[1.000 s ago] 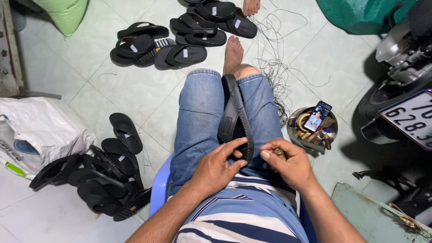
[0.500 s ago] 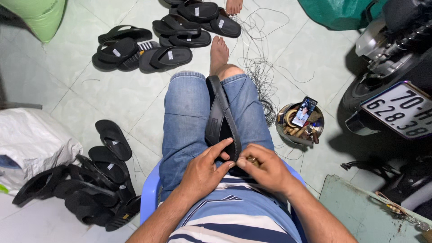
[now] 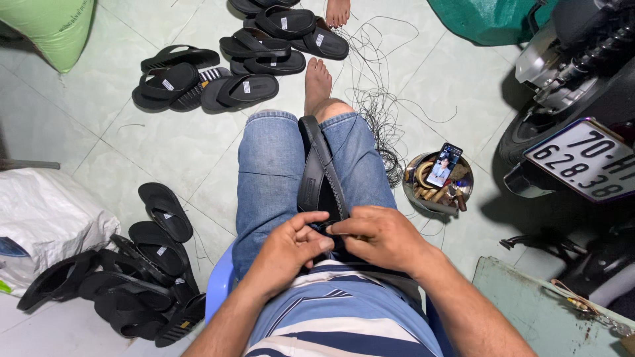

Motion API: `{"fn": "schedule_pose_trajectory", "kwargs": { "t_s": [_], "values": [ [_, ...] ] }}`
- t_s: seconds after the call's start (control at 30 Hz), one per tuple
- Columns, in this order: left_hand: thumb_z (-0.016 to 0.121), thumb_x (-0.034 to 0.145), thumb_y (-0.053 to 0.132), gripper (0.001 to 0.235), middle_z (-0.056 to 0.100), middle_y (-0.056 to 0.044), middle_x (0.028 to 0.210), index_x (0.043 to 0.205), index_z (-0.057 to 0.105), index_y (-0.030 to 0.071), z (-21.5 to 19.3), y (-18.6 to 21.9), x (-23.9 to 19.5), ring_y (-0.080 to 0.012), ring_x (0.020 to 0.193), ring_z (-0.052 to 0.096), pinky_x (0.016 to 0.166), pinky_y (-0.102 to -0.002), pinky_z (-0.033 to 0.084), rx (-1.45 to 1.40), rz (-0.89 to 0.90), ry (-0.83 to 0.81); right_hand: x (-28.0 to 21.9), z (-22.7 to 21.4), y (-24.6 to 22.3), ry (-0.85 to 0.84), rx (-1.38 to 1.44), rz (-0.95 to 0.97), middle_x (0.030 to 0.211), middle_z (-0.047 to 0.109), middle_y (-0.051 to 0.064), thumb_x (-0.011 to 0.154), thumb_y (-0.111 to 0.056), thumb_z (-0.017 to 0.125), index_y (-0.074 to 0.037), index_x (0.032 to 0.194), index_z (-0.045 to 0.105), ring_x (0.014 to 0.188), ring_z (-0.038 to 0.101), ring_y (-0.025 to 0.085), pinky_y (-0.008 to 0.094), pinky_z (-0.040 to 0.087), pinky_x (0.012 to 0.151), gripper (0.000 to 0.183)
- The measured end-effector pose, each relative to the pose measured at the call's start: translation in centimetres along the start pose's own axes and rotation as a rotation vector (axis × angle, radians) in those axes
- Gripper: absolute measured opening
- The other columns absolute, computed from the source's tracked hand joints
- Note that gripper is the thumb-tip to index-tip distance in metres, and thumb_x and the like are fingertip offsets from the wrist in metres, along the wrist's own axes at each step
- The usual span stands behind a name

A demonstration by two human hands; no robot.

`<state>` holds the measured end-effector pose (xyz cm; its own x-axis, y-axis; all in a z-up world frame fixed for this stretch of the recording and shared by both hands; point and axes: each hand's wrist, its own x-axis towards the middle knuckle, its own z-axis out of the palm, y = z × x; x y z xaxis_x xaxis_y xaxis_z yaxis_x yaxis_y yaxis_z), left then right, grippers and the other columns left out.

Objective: The person sits on a blue plastic chair and sews a black sandal held on their lap using a needle and thread. They repeatedly push the needle through the sandal's strap and pull the thread to stitch it. Several other sandals are scattered on the floor nearby.

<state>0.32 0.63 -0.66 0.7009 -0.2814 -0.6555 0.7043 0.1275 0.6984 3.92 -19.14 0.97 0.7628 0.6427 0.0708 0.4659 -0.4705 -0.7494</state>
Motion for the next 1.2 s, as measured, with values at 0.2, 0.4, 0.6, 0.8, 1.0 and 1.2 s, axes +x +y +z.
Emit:
{"fn": "schedule_pose_trajectory", "kwargs": {
  "t_s": [0.2,0.4,0.6,0.8,1.0,1.2],
  "values": [
    [0.056,0.084,0.024,0.031,0.073,-0.009,0.081,0.11,0.064,0.009,0.1,2.5,-0.6,-0.0068,0.044,0.046,0.044,-0.016,0.033,0.085,-0.077,0.044,1.2,-0.2,0.3,0.047,0.319,0.261,0.075,0.067,-0.002,0.083,-0.021,0.063,-0.014,0.083,0.07,0.067,0.061,0.01,0.024,0.046,0.065,0.01],
    [0.048,0.086,0.033,0.033,0.074,0.013,0.085,0.114,0.064,0.026,-0.5,4.8,-2.4,-0.0026,0.079,0.066,0.076,-0.021,0.048,0.703,-0.118,0.074,0.9,-5.4,3.1,1.318,1.083,0.9,0.078,0.064,0.006,0.091,-0.009,0.053,-0.005,0.1,0.056,0.043,0.046,0.002,0.013,0.037,0.034,0.01],
    [0.047,0.086,0.024,0.024,0.071,0.004,0.09,0.099,0.066,0.017,-1.4,2.3,-2.3,-0.021,0.085,0.065,0.074,-0.036,0.047,1.03,0.227,0.003,-2.0,-0.9,2.1,0.194,-0.126,0.074,0.13,0.053,0.014,0.087,-0.015,0.057,-0.011,0.124,0.052,0.125,0.048,0.03,0.041,0.036,0.108,0.038],
    [0.049,0.094,0.023,0.022,0.042,-0.013,0.14,0.085,0.068,0.016,-1.4,6.0,-5.3,-0.0333,0.14,0.025,0.115,-0.048,0.019,0.48,0.72,-0.37,-1.9,1.2,3.3,0.004,0.145,0.28,0.079,0.071,-0.003,0.084,-0.027,0.059,-0.014,0.088,0.067,0.069,0.066,0.01,0.025,0.049,0.064,0.016],
    [0.055,0.09,0.025,0.03,0.057,-0.019,0.09,0.08,0.061,-0.003,-0.3,4.4,-4.1,-0.0319,0.093,0.064,0.057,-0.019,0.051,-0.438,0.452,-0.517,-1.6,0.6,3.9,-0.054,0.286,0.396,0.082,0.074,-0.005,0.081,-0.029,0.063,-0.015,0.09,0.071,0.072,0.067,0.005,0.019,0.049,0.067,0.018],
    [0.073,0.074,0.025,0.043,0.068,-0.016,0.077,0.111,0.061,0.006,1.2,3.5,-1.6,-0.0386,0.079,0.065,0.07,-0.048,0.052,0.69,0.52,0.08,-0.5,-0.2,2.5,0.01,0.381,0.48,0.054,0.065,0.01,0.075,-0.019,0.07,-0.015,0.083,0.075,0.054,0.055,0.014,0.03,0.047,0.052,0.01]
  ]
}}
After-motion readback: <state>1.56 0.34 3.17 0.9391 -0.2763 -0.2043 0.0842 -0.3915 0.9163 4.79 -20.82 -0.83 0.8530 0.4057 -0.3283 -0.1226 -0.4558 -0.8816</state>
